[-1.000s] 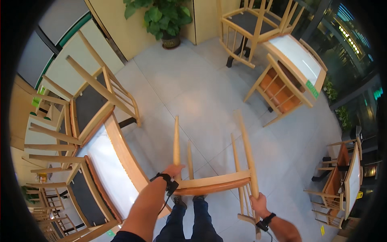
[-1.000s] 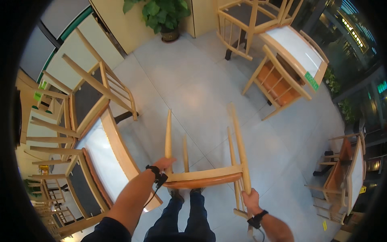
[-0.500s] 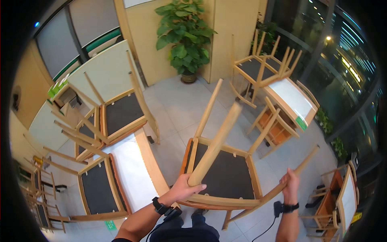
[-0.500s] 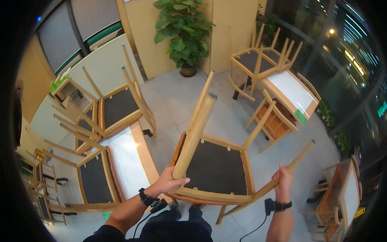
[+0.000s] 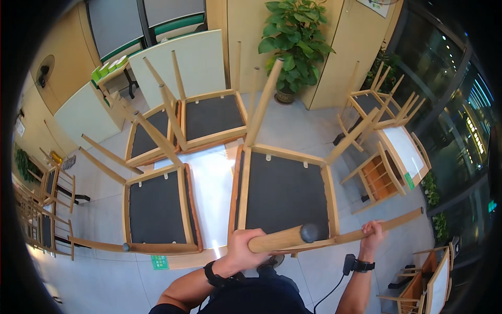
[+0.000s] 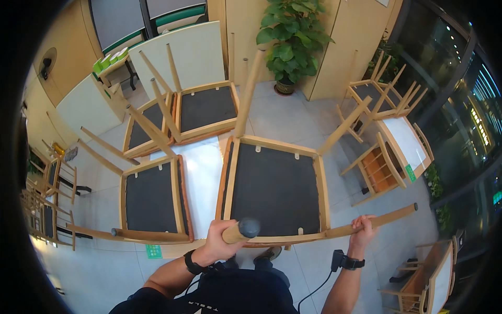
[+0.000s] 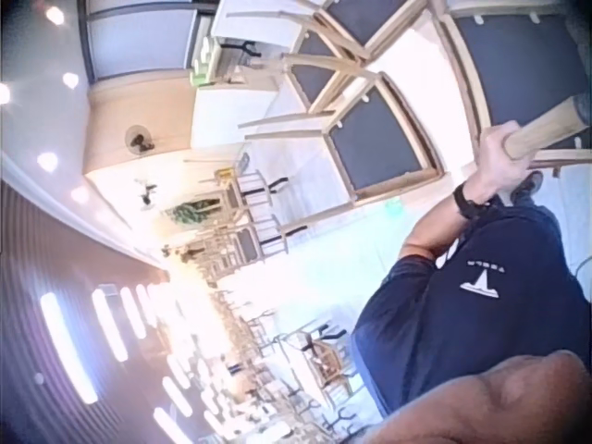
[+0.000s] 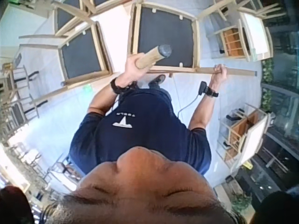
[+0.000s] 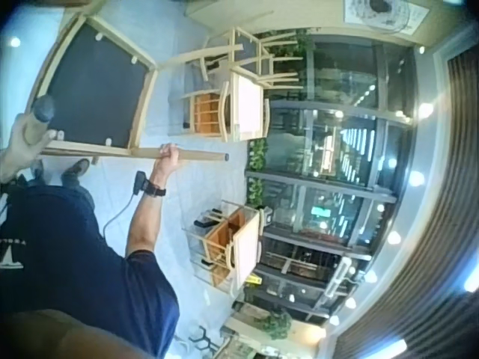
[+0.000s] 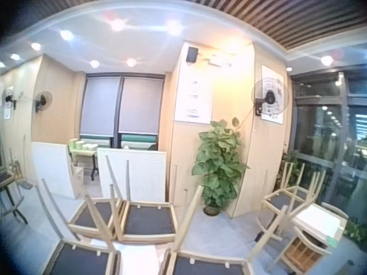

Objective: Stack wooden dining chairs upside down on top of dining tables in a restaurant dining area.

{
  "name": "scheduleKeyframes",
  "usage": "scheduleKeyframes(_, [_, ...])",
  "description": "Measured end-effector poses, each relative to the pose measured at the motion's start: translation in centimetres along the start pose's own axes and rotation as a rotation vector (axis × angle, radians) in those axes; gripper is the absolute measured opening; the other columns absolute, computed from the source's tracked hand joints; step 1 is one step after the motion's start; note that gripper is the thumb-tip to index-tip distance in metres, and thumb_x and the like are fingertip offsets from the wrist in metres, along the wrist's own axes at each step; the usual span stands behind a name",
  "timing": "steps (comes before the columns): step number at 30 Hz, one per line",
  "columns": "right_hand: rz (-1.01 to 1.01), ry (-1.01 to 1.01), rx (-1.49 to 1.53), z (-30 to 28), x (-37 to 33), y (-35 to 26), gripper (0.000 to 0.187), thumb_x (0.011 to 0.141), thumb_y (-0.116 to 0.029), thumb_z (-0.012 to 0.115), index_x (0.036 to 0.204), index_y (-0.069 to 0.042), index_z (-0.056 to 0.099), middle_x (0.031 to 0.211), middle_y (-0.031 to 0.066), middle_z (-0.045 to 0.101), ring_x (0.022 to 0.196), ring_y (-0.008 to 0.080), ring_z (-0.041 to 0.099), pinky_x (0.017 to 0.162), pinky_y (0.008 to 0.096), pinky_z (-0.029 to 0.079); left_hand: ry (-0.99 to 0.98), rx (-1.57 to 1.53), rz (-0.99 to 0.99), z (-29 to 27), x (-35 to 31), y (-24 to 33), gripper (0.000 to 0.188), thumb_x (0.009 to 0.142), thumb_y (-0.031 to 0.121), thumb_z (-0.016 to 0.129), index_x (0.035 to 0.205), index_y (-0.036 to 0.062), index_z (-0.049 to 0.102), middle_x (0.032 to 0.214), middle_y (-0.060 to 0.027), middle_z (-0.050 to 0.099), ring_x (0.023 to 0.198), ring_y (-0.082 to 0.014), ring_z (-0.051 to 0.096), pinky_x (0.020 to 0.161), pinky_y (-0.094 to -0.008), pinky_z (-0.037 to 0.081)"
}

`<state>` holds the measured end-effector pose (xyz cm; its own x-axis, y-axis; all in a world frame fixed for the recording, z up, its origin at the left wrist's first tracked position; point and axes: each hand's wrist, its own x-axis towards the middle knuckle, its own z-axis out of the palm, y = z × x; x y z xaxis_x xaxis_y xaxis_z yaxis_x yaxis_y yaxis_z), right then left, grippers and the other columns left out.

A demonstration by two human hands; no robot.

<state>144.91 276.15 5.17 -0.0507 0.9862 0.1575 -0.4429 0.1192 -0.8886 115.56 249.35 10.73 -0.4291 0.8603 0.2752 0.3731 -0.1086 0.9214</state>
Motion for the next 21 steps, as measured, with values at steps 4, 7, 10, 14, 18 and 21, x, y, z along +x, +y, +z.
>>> scheduleKeyframes(4, [-0.024, 0.039, 0.002, 4.8, -1.7, 3.8, 0.013, 0.081, -0.004, 0.057, 0.073, -0.003, 0.048, 0.058, 0.0057, 0.046, 0.047, 0.0147, 0.045, 0.044, 0.0282, 0.038, 0.123, 0.060, 0.089, -3.9, -3.0, -2.9, 0.013, 0.066, 0.005, 0.071, 0.074, 0.0039, 0.061, 0.064, -0.0119, 0.062, 0.057, -0.0257, 0.064, 0.053, -0.0308, 0.048])
scheduleKeyframes(7, [-0.060, 0.173, -0.072, 8.4, -2.6, 7.0, 0.010, 0.082, -0.003, 0.057, 0.075, -0.002, 0.049, 0.058, 0.0059, 0.047, 0.048, 0.0148, 0.046, 0.044, 0.0280, 0.038, 0.208, 0.067, 0.115, -5.4, -5.1, -6.0, 0.013, 0.064, 0.003, 0.070, 0.073, 0.0045, 0.061, 0.061, -0.0120, 0.059, 0.055, -0.0272, 0.063, 0.051, -0.0312, 0.047])
scheduleKeyframes(10, [-0.109, 0.194, -0.126, 10.9, -3.5, 9.4, 0.007, 0.080, -0.002, 0.056, 0.077, -0.001, 0.050, 0.058, 0.0062, 0.047, 0.048, 0.0150, 0.047, 0.044, 0.0281, 0.039, 0.261, 0.091, 0.143, -7.0, -6.7, -7.3, 0.014, 0.069, 0.002, 0.072, 0.070, 0.0045, 0.057, 0.059, -0.0100, 0.059, 0.051, -0.0232, 0.060, 0.049, -0.0291, 0.045])
scheduleKeyframes(14, [-0.084, 0.137, -0.126, 12.7, -4.6, 11.1, 0.004, 0.078, -0.002, 0.054, 0.078, 0.001, 0.050, 0.060, 0.0073, 0.049, 0.048, 0.0151, 0.047, 0.045, 0.0278, 0.039, 0.304, 0.130, 0.163, -8.3, -8.1, -7.5, 0.018, 0.073, 0.001, 0.072, 0.070, 0.0055, 0.055, 0.058, -0.0079, 0.058, 0.048, -0.0200, 0.058, 0.047, -0.0278, 0.043])
scheduleKeyframes(18, [-0.084, 0.114, -0.111, 14.3, -5.0, 12.7, 0.004, 0.078, -0.002, 0.053, 0.078, 0.001, 0.050, 0.061, 0.0082, 0.050, 0.049, 0.0153, 0.047, 0.045, 0.0279, 0.041, 0.362, 0.138, 0.095, -8.9, -9.3, -8.8, 0.019, 0.072, 0.007, 0.076, 0.068, 0.0045, 0.058, 0.058, -0.0093, 0.058, 0.050, -0.0226, 0.061, 0.047, -0.0303, 0.046])
scheduleKeyframes(21, [-0.112, 0.092, -0.146, 15.2, -5.2, 14.3, 0.003, 0.078, -0.002, 0.051, 0.079, 0.001, 0.050, 0.060, 0.0081, 0.048, 0.050, 0.0163, 0.047, 0.046, 0.0287, 0.040, 0.369, 0.138, 0.087, -9.1, -9.8, -10.3, 0.020, 0.072, 0.007, 0.077, 0.068, 0.0045, 0.058, 0.058, -0.0093, 0.058, 0.050, -0.0223, 0.060, 0.047, -0.0304, 0.046])
